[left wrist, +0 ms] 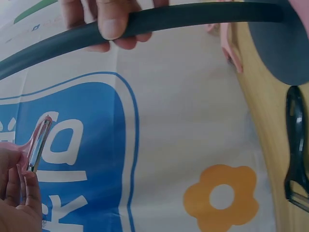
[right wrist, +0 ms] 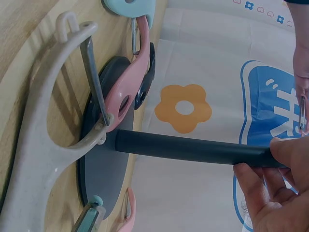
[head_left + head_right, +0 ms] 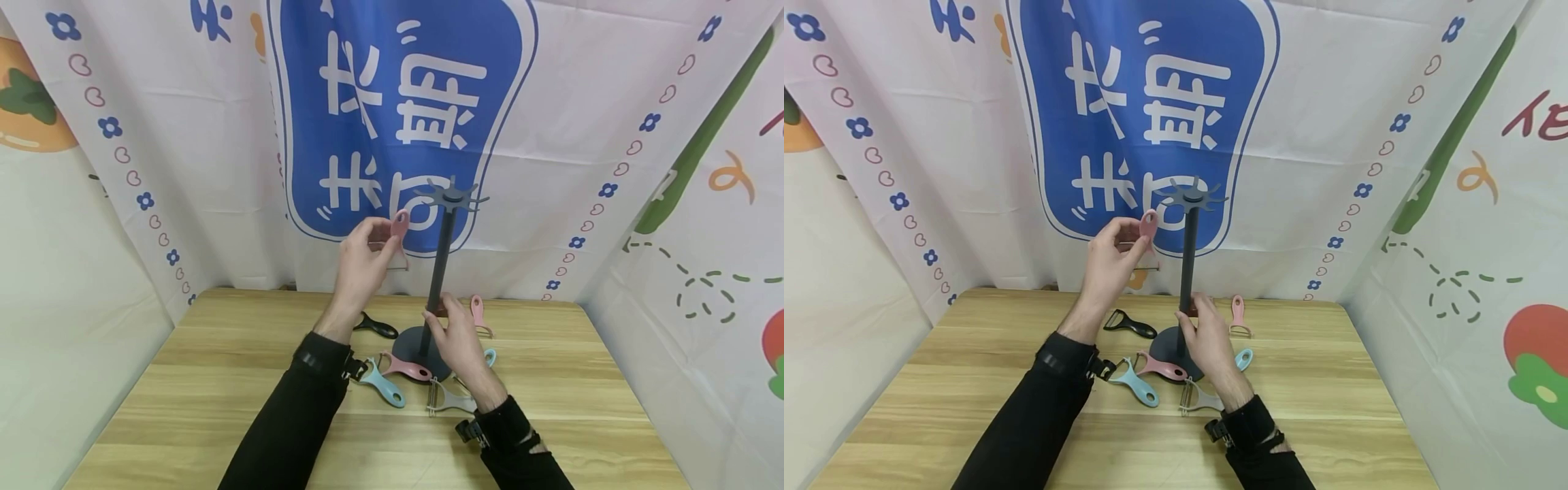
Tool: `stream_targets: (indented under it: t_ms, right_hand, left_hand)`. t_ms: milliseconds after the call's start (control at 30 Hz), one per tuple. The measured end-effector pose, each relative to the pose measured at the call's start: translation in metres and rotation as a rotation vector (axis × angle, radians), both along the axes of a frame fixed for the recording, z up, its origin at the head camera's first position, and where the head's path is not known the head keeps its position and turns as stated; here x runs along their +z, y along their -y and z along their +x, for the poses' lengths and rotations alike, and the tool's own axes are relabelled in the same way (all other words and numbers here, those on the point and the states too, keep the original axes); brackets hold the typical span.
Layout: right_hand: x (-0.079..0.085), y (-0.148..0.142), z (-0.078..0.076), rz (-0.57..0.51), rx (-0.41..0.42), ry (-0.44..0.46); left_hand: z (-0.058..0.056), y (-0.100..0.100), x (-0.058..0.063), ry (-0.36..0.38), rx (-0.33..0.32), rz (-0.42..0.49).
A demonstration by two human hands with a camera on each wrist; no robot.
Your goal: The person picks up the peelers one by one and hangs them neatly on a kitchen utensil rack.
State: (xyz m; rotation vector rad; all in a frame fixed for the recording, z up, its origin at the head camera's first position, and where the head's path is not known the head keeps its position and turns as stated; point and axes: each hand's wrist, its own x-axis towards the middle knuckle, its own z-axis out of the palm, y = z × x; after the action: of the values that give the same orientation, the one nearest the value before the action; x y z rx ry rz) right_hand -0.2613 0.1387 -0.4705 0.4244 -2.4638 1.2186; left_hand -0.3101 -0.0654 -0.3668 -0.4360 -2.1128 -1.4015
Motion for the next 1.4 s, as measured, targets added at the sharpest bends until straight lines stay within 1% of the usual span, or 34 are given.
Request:
stream_targets:
  t_ms: [167,300,400,633,800,1033,1167,1267,1400]
  right_hand:
    - [0.000,0.000,0.000,-0.004,-0.003,0.014]
    - [0.000,0.000,0.001,-0.007,-0.001,0.017]
    - [-0.001,0.000,0.001,-0.005,0.001,0.014]
    - [-0.001,0.000,0.001,-0.010,0.008,0.005]
    - [-0.001,0.001,0.001,-0.006,0.002,0.010]
    - [-0.001,0.001,0.001,-0.006,0.004,0.015]
    - [-0.001,0.000,0.001,-0.006,0.006,0.013]
    - [-0.001,-0.001,0.001,-0.004,0.006,0.009]
    - [-0.001,-0.001,0.001,-0.005,0.005,0.012]
  left_hand:
    - [-0.005,-0.003,0.012,-0.013,-0.010,-0.003]
    - [-0.010,-0.007,0.021,-0.029,-0.037,0.006]
    - [-0.013,-0.010,0.027,-0.026,-0.059,0.015]
    - [-0.018,-0.018,0.039,-0.002,-0.086,0.020]
    - [-0.021,-0.022,0.048,-0.018,-0.103,0.030]
    - [-0.025,-0.029,0.058,-0.004,-0.106,0.026]
    - [-0.026,-0.032,0.064,-0.020,-0.116,0.021]
    - [-0.027,-0.036,0.068,-0.003,-0.122,0.030]
    - [-0.028,-0.041,0.071,0.048,-0.115,0.039]
